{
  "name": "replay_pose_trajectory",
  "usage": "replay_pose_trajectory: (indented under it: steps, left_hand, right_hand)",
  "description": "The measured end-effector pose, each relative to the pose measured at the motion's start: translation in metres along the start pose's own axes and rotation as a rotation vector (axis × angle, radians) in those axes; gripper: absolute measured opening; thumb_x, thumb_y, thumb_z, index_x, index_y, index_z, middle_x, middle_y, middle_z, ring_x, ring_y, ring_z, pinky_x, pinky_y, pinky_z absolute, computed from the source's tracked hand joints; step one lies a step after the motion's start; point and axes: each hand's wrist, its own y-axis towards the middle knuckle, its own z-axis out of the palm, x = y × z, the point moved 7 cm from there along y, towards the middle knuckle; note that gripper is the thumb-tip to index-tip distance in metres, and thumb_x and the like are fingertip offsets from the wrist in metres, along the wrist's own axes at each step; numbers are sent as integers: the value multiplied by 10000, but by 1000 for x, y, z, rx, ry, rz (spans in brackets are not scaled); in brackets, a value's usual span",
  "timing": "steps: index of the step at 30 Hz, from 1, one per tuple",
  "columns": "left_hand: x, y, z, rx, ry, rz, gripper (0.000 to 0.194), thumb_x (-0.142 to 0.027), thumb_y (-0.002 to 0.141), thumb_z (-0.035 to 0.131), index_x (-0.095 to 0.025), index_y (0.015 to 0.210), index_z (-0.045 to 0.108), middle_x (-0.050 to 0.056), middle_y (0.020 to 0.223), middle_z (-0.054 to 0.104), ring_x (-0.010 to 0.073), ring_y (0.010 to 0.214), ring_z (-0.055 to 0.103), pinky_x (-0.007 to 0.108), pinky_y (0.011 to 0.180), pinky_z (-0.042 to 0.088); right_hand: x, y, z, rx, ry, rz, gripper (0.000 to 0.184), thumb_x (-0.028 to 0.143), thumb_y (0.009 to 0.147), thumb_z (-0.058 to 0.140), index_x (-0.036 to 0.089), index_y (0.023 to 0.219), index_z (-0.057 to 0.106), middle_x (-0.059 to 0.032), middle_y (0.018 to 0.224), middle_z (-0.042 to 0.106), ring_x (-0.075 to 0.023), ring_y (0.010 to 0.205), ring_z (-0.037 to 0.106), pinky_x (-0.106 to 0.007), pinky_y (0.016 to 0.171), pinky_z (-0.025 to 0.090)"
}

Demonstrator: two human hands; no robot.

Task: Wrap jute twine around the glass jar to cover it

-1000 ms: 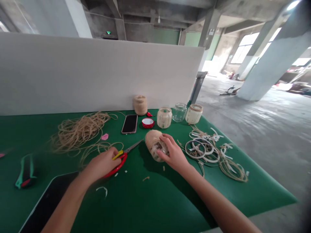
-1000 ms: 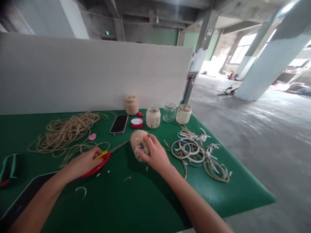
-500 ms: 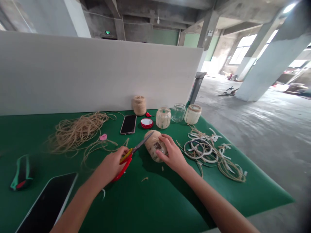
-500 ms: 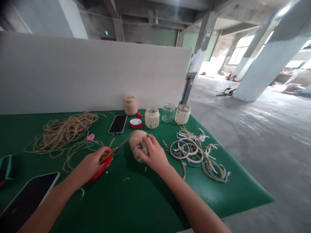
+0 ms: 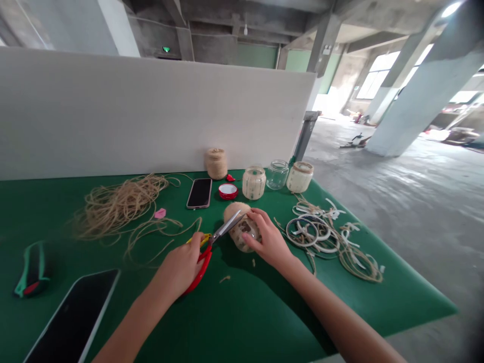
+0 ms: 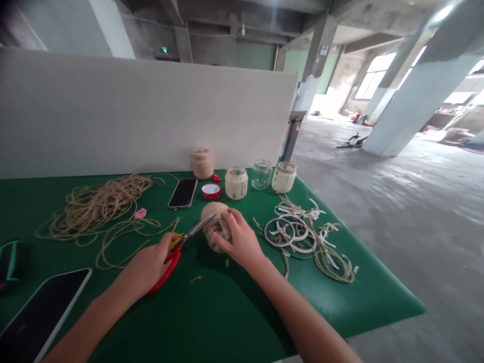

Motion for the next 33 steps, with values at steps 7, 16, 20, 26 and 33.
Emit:
replay_pose_trajectory:
  steps: [7,16,20,26,33]
  left_hand:
    - [1,1,-1,-1,12,0,352,-206,820,359,-142,1165,351,115,827,629,248,705,614,273,539,376]
    - [13,-2,-4,46,-53,-74,333,-289,837,364,-172,1148,366,112,845,618,227,665,616,253,507,369]
    - [16,-5,-3,80,-119,-75,351,-302,833,376,-202,1168,351,92,846,620,218,657,615,246,492,368]
    - [8,-4,-1,100,-46,-53,373,-218,829,329,-159,1198,344,119,868,622,252,721,617,268,504,362]
    - [-2,1,-1,56,-20,-20,356,-230,819,377,-145,1164,362,118,849,622,248,714,616,272,531,365]
  right_hand:
    - [1,0,0,-17,-7,-24,468,380,797,509,221,1224,403,-95,1303,401,-224,1172,442,-363,938,422]
    - [0,0,-1,-16,-10,-18,478,362,791,513,232,1236,396,-95,1307,399,-228,1165,449,-370,930,427]
    - [0,0,0,-5,0,-7,475,373,796,509,225,1233,395,-97,1313,392,-229,1173,440,-366,935,421]
    - [0,0,0,-8,0,-5,478,372,795,510,235,1239,395,-92,1311,395,-231,1163,452,-376,924,431]
    - [1,0,1,-4,4,-14,480,374,793,512,246,1240,393,-89,1320,387,-238,1164,450,-385,908,440]
